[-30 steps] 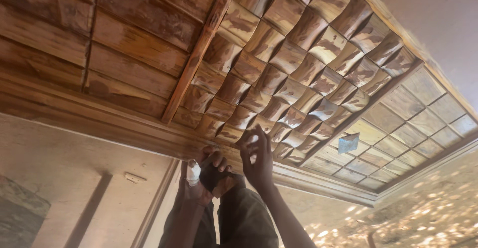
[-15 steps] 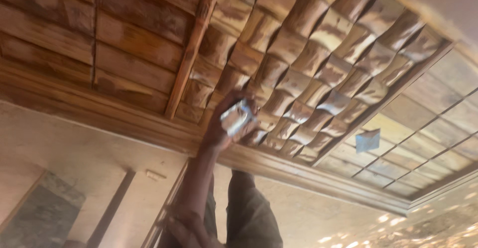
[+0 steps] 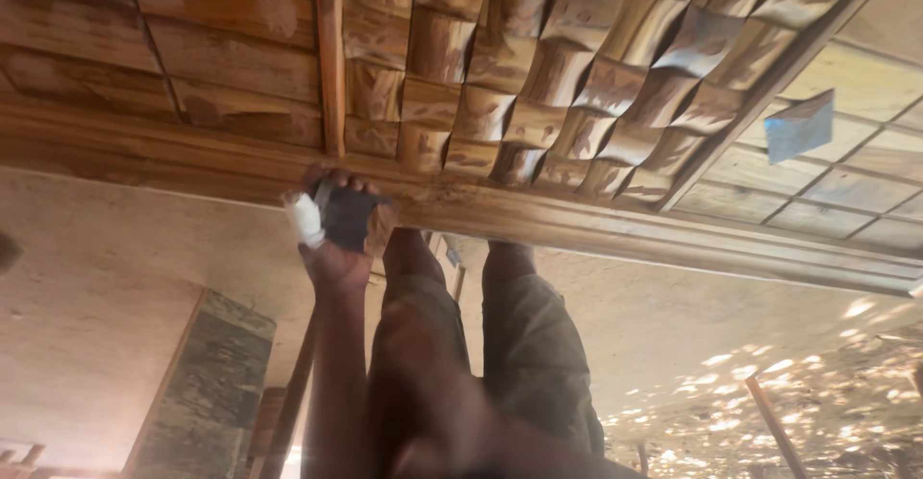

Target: The person sands a decorative woven wooden panel, holding sandpaper and rubbing it by hand across the raised woven blocks and the flat frame sections, moving between different areas of the panel and repositioning the sandpaper in their hand.

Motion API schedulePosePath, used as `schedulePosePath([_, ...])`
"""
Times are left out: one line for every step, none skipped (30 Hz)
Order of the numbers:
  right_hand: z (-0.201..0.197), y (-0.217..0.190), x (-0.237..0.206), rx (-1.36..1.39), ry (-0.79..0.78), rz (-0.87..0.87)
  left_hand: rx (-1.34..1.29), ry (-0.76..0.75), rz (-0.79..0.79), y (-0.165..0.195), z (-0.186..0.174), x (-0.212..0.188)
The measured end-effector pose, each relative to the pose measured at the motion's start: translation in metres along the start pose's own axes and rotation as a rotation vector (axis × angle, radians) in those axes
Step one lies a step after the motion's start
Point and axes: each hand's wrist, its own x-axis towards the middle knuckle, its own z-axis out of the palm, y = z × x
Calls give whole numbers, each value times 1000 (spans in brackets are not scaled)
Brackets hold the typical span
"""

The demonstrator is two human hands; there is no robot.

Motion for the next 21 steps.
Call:
schedulePosePath([-10,23,-1,-77,136,46,-26,37,-20,4,-12,-10])
schedulePosePath([-23,51,0,-183,299,108,-50,65,-49,6,-22,-19])
schedulePosePath([-41,83,2,-291,495,208,-70,89,-91,9,-32,-27])
schedulePosePath([-63,116,5,-390,687,310,-76,79,-137,10,-40,-38])
schedulePosePath([-84,147,6,-466,862,407,-88,78,-181,9,-46,-52])
schedulePosePath([-104,171,0,-509,1030,492,-105,71,-218,6,-50,-66])
schedulePosePath([-123,191,-6,-513,1190,539,-158,-14,-291,1,-53,-82])
schedulePosePath([-136,206,-15,-481,1325,528,-211,-112,-368,-6,-55,-96])
schedulePosePath([-148,216,-24,-394,1417,399,-190,-50,-481,-13,-55,-114])
schedulePosePath([-154,222,-33,-308,1507,277,-155,19,-603,-17,-57,-126])
schedulePosePath([-157,226,-42,-226,1581,167,-136,-7,-664,-21,-61,-132])
schedulePosePath([-159,228,-48,-308,1598,198,-125,-15,-716,-22,-66,-139])
schedulePosePath([-160,230,-50,-389,1600,223,-121,-22,-755,-24,-71,-143])
schedulePosePath([-159,236,-51,-463,1593,240,-60,-70,-786,-24,-78,-142])
schedulePosePath([-157,240,-49,-455,1614,218,8,-122,-814,-21,-88,-132])
schedulePosePath([-155,246,-44,-439,1639,190,82,-180,-838,-17,-97,-123])
schedulePosePath([-153,252,-37,-420,1665,158,89,-90,-825,-13,-105,-118])
schedulePosePath([-150,257,-31,-456,1690,150,97,-3,-811,-10,-113,-111])
schedulePosePath([-148,262,-27,-494,1718,150,109,86,-802,-9,-120,-109])
schedulePosePath([-146,265,-23,-535,1749,154,120,65,-824,-9,-125,-107])
schedulePosePath([-146,268,-20,-541,1798,140,132,43,-846,-11,-128,-106])
